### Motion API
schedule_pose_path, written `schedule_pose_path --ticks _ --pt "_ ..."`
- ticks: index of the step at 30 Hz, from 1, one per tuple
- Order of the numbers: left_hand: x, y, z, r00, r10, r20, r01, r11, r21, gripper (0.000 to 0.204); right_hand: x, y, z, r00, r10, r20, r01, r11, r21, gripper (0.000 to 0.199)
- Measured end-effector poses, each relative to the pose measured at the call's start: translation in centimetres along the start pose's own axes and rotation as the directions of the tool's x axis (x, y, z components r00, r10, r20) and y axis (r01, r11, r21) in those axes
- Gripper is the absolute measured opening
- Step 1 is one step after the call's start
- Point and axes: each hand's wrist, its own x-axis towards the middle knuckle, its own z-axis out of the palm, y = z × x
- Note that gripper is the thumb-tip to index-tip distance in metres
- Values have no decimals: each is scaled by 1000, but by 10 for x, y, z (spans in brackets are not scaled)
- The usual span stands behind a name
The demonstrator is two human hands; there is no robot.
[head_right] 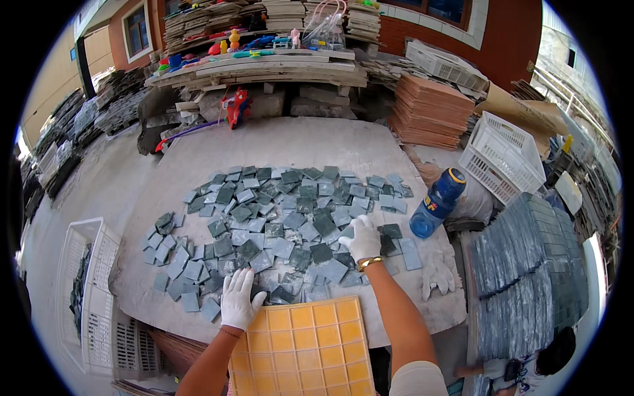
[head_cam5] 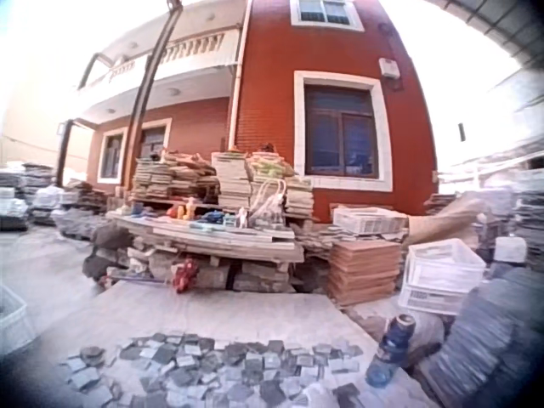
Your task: The person places small square tiles into a yellow grid frame on a workbench, then flips the frame to reveal a completed tile sheet. They repeat the process with a second frame, arranging tiles by hand.
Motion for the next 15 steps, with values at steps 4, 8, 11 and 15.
schedule_pose_path --ticks 4,8,11,15 --pt "-3 3 -11 997 -11 -72 10 1000 -17 73 -15 -42 1 975 -200 -93 155 923 -352 43" --pt "-2 12 -6 972 88 -216 -110 990 -93 83 -40 -68 -5 928 -351 -125 305 909 -284 32" --pt "-12 35 -22 952 -45 -304 -122 853 -507 83 -74 -145 -28 964 -236 121 176 912 370 24" --pt "-35 20 -65 979 -189 79 182 626 -758 45 -106 -196 -55 788 -461 408 64 720 691 28"
